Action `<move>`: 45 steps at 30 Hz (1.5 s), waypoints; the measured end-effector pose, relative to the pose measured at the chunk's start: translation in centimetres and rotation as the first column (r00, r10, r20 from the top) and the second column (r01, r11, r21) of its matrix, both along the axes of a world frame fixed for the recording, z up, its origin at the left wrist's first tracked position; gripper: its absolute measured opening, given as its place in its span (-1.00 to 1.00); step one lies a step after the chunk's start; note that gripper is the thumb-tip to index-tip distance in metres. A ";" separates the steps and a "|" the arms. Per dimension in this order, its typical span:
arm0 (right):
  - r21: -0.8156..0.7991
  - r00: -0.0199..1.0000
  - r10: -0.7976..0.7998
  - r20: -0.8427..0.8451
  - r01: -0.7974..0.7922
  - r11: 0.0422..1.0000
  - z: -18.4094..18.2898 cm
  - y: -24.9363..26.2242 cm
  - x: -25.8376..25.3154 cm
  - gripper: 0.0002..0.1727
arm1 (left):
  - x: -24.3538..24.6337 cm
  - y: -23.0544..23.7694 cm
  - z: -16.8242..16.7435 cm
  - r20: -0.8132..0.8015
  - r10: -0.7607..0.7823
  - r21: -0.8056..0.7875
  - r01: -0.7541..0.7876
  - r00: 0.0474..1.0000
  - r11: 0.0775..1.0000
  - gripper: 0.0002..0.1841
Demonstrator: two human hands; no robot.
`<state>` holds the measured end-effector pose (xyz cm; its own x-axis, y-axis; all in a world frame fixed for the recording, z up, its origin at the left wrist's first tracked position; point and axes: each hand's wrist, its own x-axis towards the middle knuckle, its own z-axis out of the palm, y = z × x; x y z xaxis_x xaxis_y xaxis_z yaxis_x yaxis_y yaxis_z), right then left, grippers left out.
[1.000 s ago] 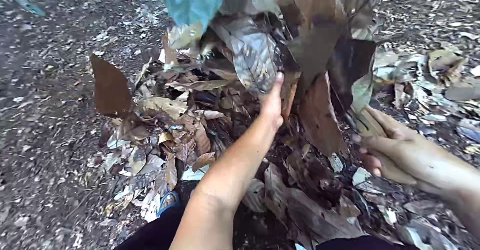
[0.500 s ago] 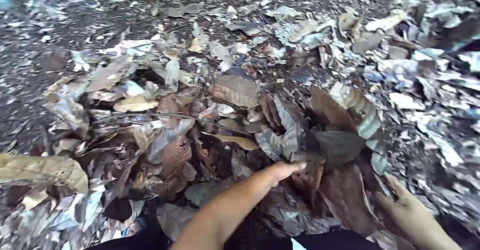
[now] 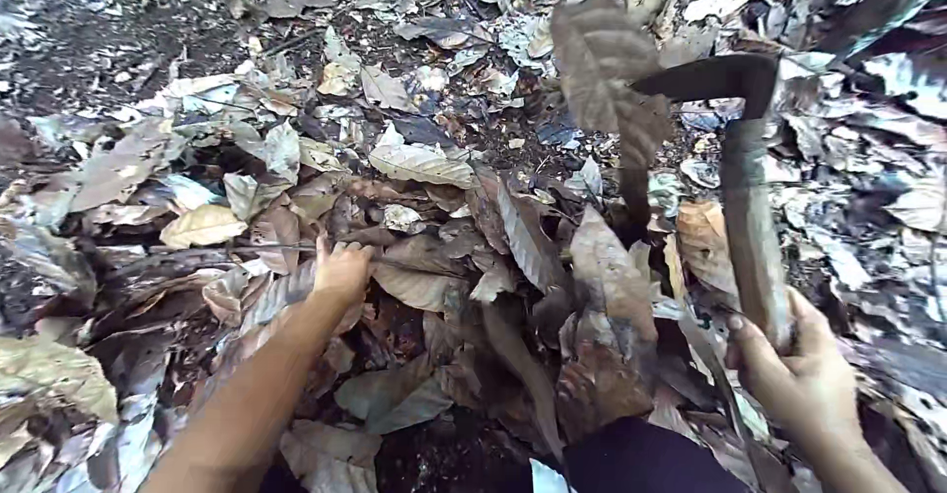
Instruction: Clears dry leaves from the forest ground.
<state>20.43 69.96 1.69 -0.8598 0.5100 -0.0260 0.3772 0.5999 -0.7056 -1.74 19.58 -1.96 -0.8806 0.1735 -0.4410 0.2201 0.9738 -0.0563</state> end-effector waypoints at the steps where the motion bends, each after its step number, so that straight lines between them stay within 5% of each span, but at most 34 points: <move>1: 0.004 1.000 0.008 -0.002 -0.008 1.000 -0.6 -0.3 0.3 -0.20 | -0.3 0.0 -0.1 -0.038 0.040 0.036 -0.039 0.998 0.999 -0.59; 6: -0.070 0.997 -0.001 0.079 0.007 0.998 -4.7 -1.7 3.4 -0.19 | -3.6 -2.2 3.7 -0.268 0.275 0.251 -0.209 0.923 0.945 -0.44; 9: -0.162 0.990 -0.072 0.118 0.091 0.983 -8.0 -3.1 5.1 -0.23 | -6.4 -3.0 6.4 -0.270 0.560 0.409 -0.433 0.783 0.803 -0.33; 14: -0.318 0.965 -0.201 0.168 0.246 0.916 -13.1 -5.7 7.1 -0.26 | -8.3 -3.3 4.3 -0.102 0.902 0.587 -0.707 0.420 0.396 -0.33; 16: -0.334 0.958 -0.222 0.182 0.272 0.903 -13.1 -6.1 6.9 -0.27 | -8.0 -4.4 1.4 -0.008 0.953 0.688 -0.690 0.304 0.226 -0.35; 20: -0.370 0.962 -0.205 0.181 0.259 0.892 -11.4 -4.9 6.6 -0.25 | -5.8 -5.2 -2.5 0.382 0.914 0.822 -0.501 0.133 -0.271 -0.52; 22: -0.428 0.969 -0.196 0.149 0.242 0.871 -10.0 -3.8 6.3 -0.23 | -5.1 -4.6 -2.7 0.380 0.911 0.770 -0.601 0.162 -0.215 -0.51; 24: -0.488 0.973 -0.207 0.100 0.229 0.842 -8.7 -2.2 5.6 -0.19 | -5.1 -2.7 -2.1 0.130 0.913 0.630 -0.743 0.386 0.225 -0.50; 26: -0.518 0.974 -0.225 0.023 0.204 0.830 -8.1 0.6 4.2 -0.14 | -4.1 0.2 -1.3 -0.075 0.776 0.580 -0.606 0.626 0.545 -0.52; 28: -0.542 0.973 -0.229 -0.015 0.185 0.820 -7.9 4.9 2.0 -0.14 | -1.7 2.1 -1.4 -0.192 0.682 0.670 -0.413 0.706 0.616 -0.35; 32: -0.678 0.924 -0.373 0.081 0.326 0.659 -10.0 13.2 -2.9 -0.33 | 9.0 4.8 -3.2 -0.158 0.756 0.808 -0.357 0.635 0.469 0.11; 35: -0.711 0.914 -0.365 0.174 0.373 0.595 -13.7 14.2 -4.3 -0.30 | 19.7 7.6 -6.7 0.292 0.850 0.628 -0.758 0.439 0.176 0.16; 38: -0.713 0.961 -0.162 0.226 0.276 0.644 -16.1 11.1 -2.2 -0.21 | 26.6 13.5 -7.5 0.648 0.691 0.385 -0.921 0.321 0.067 -0.08; 40: -0.689 0.953 -0.015 0.301 0.229 0.688 -15.3 9.1 0.5 -0.12 | 26.3 18.1 -4.9 0.763 0.551 0.324 -0.938 0.338 0.126 -0.46; 42: -0.666 0.928 0.101 0.358 0.178 0.725 -13.1 7.9 2.7 -0.10 | 24.1 21.0 -4.6 0.837 0.364 0.336 -0.909 0.408 0.246 -0.58; 43: -0.663 0.917 0.143 0.373 0.156 0.732 -12.1 7.5 3.6 -0.10 | 22.9 22.8 -5.6 0.862 0.317 0.358 -0.918 0.396 0.173 -0.62; 45: -0.680 0.907 0.197 0.372 0.122 0.723 -10.4 7.1 5.3 -0.08 | 19.7 27.9 -7.4 0.908 0.346 0.295 -0.947 0.237 -0.125 -0.53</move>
